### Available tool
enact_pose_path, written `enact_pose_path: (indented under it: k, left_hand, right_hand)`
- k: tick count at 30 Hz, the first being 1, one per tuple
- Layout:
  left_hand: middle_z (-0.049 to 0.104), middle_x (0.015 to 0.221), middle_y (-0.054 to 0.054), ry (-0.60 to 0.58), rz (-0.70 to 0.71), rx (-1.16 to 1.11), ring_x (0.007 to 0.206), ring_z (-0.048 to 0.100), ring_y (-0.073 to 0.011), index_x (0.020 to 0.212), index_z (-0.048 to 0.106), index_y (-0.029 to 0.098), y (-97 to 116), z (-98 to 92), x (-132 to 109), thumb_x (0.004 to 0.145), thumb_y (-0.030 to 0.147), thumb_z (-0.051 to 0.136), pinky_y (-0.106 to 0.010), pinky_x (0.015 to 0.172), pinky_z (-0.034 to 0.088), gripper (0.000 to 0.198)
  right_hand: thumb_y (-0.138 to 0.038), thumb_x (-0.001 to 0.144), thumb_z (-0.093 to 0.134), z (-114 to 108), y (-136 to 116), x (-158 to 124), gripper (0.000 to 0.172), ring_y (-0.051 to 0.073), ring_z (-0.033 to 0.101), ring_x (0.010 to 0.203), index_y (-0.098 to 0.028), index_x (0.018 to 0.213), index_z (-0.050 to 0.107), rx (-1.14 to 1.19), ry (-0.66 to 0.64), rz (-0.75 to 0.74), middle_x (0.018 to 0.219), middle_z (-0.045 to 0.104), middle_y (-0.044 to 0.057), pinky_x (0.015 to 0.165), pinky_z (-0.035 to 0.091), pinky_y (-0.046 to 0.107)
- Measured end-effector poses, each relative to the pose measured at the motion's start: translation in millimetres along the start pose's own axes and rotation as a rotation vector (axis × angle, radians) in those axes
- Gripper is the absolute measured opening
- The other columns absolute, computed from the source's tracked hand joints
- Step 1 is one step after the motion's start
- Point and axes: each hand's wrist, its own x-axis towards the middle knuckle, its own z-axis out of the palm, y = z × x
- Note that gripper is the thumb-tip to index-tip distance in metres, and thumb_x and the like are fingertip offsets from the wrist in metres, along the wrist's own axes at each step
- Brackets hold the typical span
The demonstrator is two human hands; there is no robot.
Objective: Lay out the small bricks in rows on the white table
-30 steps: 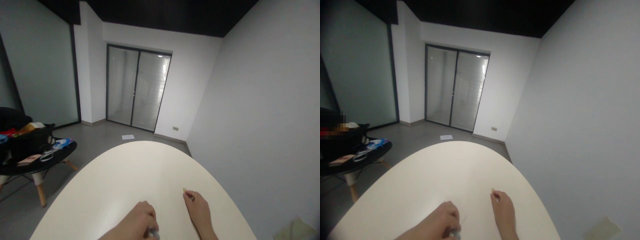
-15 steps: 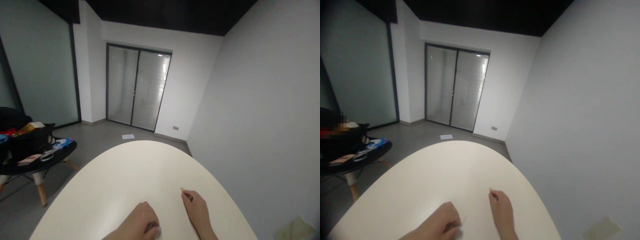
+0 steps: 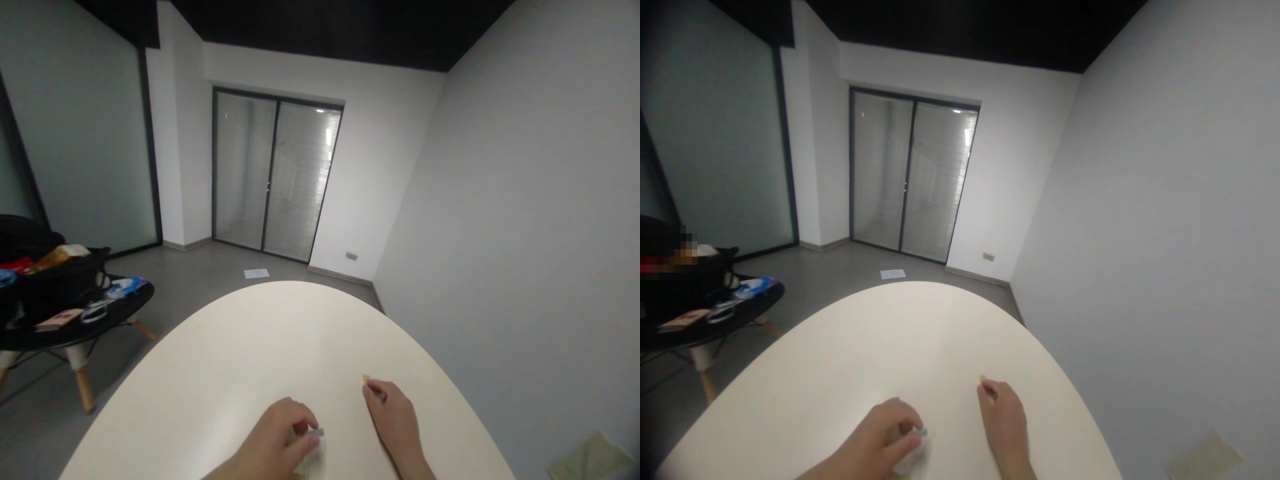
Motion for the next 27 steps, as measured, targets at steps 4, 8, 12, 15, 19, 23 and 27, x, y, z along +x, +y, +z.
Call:
enact_pose_path:
  k: [4,8,12,15,19,23,27]
  left_hand:
    - [0.071,0.091,-0.003,0.048,-0.030,-0.083,0.088,0.062,-0.0202,0.092,0.074,0.020,-0.9,0.2,0.6,0.078,0.021,0.064,-0.028,0.083,0.044,0.018]
    - [0.072,0.092,-0.003,0.063,-0.030,-0.127,0.089,0.063,-0.0207,0.095,0.075,0.020,-2.6,2.1,0.3,0.079,0.019,0.062,-0.028,0.084,0.045,0.021]
    - [0.072,0.091,-0.004,0.076,-0.039,-0.148,0.087,0.063,-0.0203,0.094,0.074,0.018,-4.3,5.1,1.4,0.082,0.020,0.060,-0.028,0.082,0.045,0.019]
    - [0.068,0.078,-0.002,0.081,-0.047,-0.249,0.077,0.061,-0.0184,0.084,0.069,0.016,-3.6,5.8,2.3,0.082,0.020,0.059,-0.026,0.073,0.044,0.011]
    - [0.065,0.073,0.000,0.093,-0.047,-0.311,0.074,0.059,-0.0174,0.079,0.064,0.016,-1.9,5.6,1.8,0.081,0.019,0.059,-0.026,0.070,0.043,0.006]
    - [0.068,0.077,0.000,0.073,-0.055,-0.321,0.077,0.061,-0.0176,0.081,0.066,0.016,-3.1,6.5,1.0,0.082,0.021,0.059,-0.025,0.073,0.044,0.008]
    - [0.070,0.085,-0.002,0.063,-0.018,-0.341,0.085,0.063,-0.0186,0.089,0.068,0.017,-6.5,7.2,0.9,0.084,0.020,0.056,-0.026,0.077,0.045,0.014]
  right_hand:
    - [-0.045,0.088,0.050,-4.9,-10.0,-2.3,0.035,0.025,0.068,0.077,-0.018,0.087,0.072,0.005,0.093,-0.050,0.088,0.074,0.011,0.075,0.053,0.039]
    - [-0.040,0.092,0.054,-4.4,-33.3,-16.0,0.027,0.021,0.066,0.073,-0.021,0.086,0.072,0.106,0.159,-0.315,0.086,0.073,0.009,0.066,0.054,0.033]
    - [-0.030,0.090,0.061,0.4,-58.7,-36.1,0.014,0.017,0.067,0.072,-0.023,0.094,0.072,0.218,0.065,-0.669,0.085,0.073,0.007,0.063,0.055,0.026]
    - [-0.021,0.089,0.060,2.2,-69.2,-44.3,0.011,0.015,0.065,0.067,-0.023,0.093,0.071,0.253,-0.052,-0.783,0.076,0.071,0.004,0.060,0.054,0.023]
    - [-0.016,0.087,0.059,1.9,-71.3,-44.4,0.012,0.014,0.065,0.066,-0.022,0.089,0.069,0.241,-0.132,-0.757,0.074,0.070,0.003,0.058,0.051,0.022]
    - [-0.016,0.084,0.060,4.1,-71.3,-45.6,0.009,0.014,0.065,0.065,-0.022,0.082,0.067,0.236,-0.186,-0.709,0.073,0.071,0.002,0.057,0.050,0.021]
    - [-0.017,0.082,0.059,8.1,-71.3,-48.2,0.011,0.014,0.065,0.062,-0.022,0.078,0.067,0.230,-0.237,-0.662,0.070,0.070,0.001,0.059,0.050,0.021]
